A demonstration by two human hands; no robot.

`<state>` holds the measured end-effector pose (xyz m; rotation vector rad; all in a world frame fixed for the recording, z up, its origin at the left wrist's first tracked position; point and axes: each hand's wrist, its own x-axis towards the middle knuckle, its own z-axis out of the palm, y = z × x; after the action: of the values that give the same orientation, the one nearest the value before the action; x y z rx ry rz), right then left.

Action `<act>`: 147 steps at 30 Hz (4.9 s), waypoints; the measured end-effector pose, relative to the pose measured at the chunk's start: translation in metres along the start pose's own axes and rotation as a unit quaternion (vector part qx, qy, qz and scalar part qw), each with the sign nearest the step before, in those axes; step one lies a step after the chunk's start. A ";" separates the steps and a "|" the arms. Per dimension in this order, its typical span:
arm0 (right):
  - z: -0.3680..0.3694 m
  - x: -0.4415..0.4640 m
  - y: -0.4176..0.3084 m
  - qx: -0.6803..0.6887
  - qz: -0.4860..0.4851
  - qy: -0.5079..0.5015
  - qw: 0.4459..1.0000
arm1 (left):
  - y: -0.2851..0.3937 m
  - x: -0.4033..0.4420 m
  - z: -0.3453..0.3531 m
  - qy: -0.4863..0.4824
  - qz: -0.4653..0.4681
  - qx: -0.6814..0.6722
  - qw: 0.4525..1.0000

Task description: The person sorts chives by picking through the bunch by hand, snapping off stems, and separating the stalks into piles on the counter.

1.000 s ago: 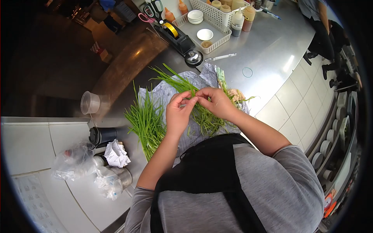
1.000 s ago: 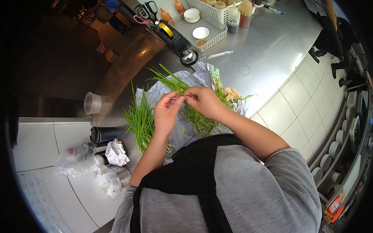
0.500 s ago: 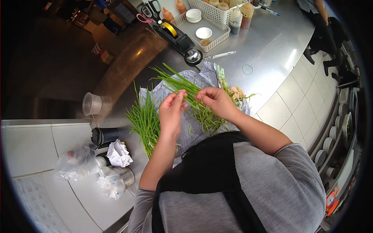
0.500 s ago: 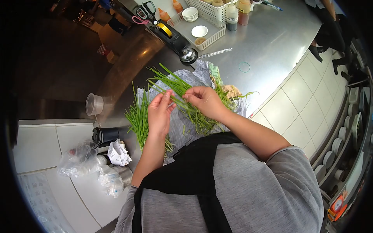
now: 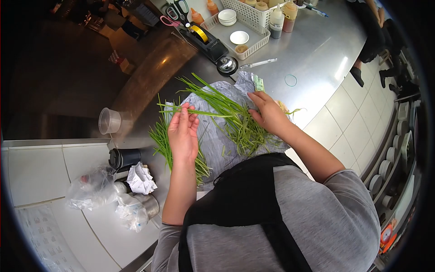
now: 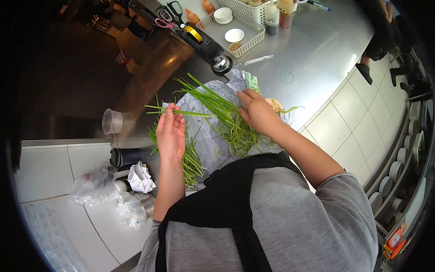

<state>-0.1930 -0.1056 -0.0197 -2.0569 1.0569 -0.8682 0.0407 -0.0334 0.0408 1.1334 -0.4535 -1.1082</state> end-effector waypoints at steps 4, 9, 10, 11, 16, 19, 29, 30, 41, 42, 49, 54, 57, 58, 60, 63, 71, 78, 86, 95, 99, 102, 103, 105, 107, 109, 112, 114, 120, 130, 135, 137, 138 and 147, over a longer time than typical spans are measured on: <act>-0.013 0.011 -0.033 0.068 -0.034 0.043 0.996 | -0.001 -0.006 0.007 -0.020 -0.005 0.023 1.000; 0.003 0.015 -0.049 0.238 0.049 -0.098 0.965 | 0.000 -0.010 0.010 -0.035 -0.002 0.032 0.999; 0.009 0.014 -0.049 0.301 0.105 -0.130 0.939 | 0.000 -0.011 0.010 -0.039 -0.001 0.033 0.999; 0.012 0.013 -0.050 0.301 0.104 -0.131 0.939 | 0.001 -0.012 0.010 -0.037 0.000 0.033 0.999; 0.022 0.011 -0.050 0.458 0.150 -0.159 0.862 | 0.003 -0.015 0.004 -0.033 0.013 0.030 0.999; 0.023 0.009 -0.046 0.460 0.173 -0.180 0.852 | 0.006 -0.017 0.000 -0.031 0.014 0.031 0.999; 0.002 0.029 -0.015 0.222 0.100 -0.080 0.967 | 0.020 -0.016 -0.085 0.051 0.036 0.358 0.932; -0.004 0.032 -0.008 0.195 0.092 -0.034 0.976 | 0.019 -0.015 -0.103 0.052 0.035 0.359 0.931; 0.069 0.048 0.039 -0.191 -0.091 -0.070 0.975 | -0.002 -0.039 -0.064 0.026 0.278 0.712 0.644; 0.080 0.050 0.049 -0.234 -0.100 -0.063 0.965 | -0.006 -0.040 -0.055 -0.008 0.268 0.691 0.671; 0.044 0.055 0.007 -0.011 -0.053 -0.051 0.997 | -0.026 -0.028 -0.026 -0.091 0.090 0.511 0.850; 0.025 0.040 -0.032 0.152 -0.022 -0.072 0.986 | -0.032 -0.008 0.008 -0.088 0.068 0.276 0.955; 0.024 0.034 -0.040 0.180 -0.047 -0.068 0.980 | -0.025 -0.004 0.024 -0.084 0.081 0.218 0.969; 0.024 0.033 -0.040 0.179 -0.047 -0.065 0.981 | -0.023 -0.002 0.026 -0.073 0.077 0.206 0.973; 0.023 0.030 -0.039 0.180 -0.044 -0.063 0.981 | -0.018 0.000 0.028 -0.059 0.076 0.173 0.980; 0.026 0.022 -0.027 0.198 -0.022 -0.082 0.977 | -0.005 0.004 0.021 -0.036 0.075 0.131 0.988; 0.024 0.001 -0.009 0.192 0.026 -0.081 0.978 | 0.016 0.007 0.003 0.019 0.099 0.037 0.994; 0.014 0.000 -0.021 0.203 0.043 -0.110 0.972 | 0.012 0.004 0.001 0.018 0.066 0.021 0.997; 0.017 -0.004 -0.023 0.196 0.026 -0.129 0.972 | 0.007 -0.002 0.004 0.000 0.019 0.011 1.000; 0.014 0.001 -0.039 0.146 -0.078 -0.035 0.986 | 0.003 -0.002 0.009 0.017 0.021 0.000 1.000; 0.012 0.006 -0.045 0.106 -0.128 -0.002 0.986 | 0.002 -0.003 0.011 0.029 0.027 -0.018 0.999; 0.012 0.009 -0.052 0.123 -0.136 0.003 0.983 | 0.001 -0.004 0.011 0.022 0.029 -0.013 0.999; 0.012 0.010 -0.054 0.140 -0.120 0.001 0.983 | 0.001 -0.005 0.011 0.015 0.027 -0.008 0.999; 0.011 0.015 -0.055 0.159 -0.108 -0.001 0.981 | 0.001 -0.007 0.012 0.026 0.022 -0.001 0.999; 0.010 0.022 -0.056 0.173 -0.108 0.029 0.979 | -0.002 -0.009 0.010 0.030 0.005 0.020 0.999; 0.005 0.030 -0.056 0.159 -0.132 0.033 0.978 | -0.004 -0.013 0.007 0.025 0.003 0.036 0.999; -0.002 0.040 -0.058 0.136 -0.160 0.047 0.977 | -0.005 -0.022 0.000 0.029 -0.005 0.065 0.997; -0.004 0.044 -0.056 0.129 -0.165 0.055 0.976 | -0.001 -0.029 -0.011 0.019 0.024 0.115 0.993; 0.015 0.040 -0.023 0.112 -0.049 0.012 0.992 | 0.022 -0.044 -0.085 0.122 0.063 0.339 0.931; 0.088 0.015 -0.015 -0.160 -0.094 -0.243 0.952 | -0.012 -0.061 -0.089 0.087 0.304 0.734 0.602; 0.101 0.013 -0.014 -0.177 -0.129 -0.237 0.947 | -0.067 -0.040 -0.050 -0.070 0.140 0.656 0.738; 0.106 0.010 -0.008 -0.185 -0.131 -0.242 0.943 | -0.089 -0.026 -0.055 -0.081 0.172 0.656 0.730; 0.107 0.009 -0.005 -0.199 -0.128 -0.225 0.945 | -0.093 -0.023 -0.054 -0.093 0.206 0.657 0.719; 0.103 0.006 0.012 -0.199 -0.090 -0.190 0.957 | -0.071 -0.041 -0.098 -0.032 0.161 0.713 0.681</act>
<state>-0.1142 -0.0905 -0.0854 -2.5580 0.8895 -0.3275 0.0659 0.0499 -0.0532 2.2097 -1.6779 -0.2801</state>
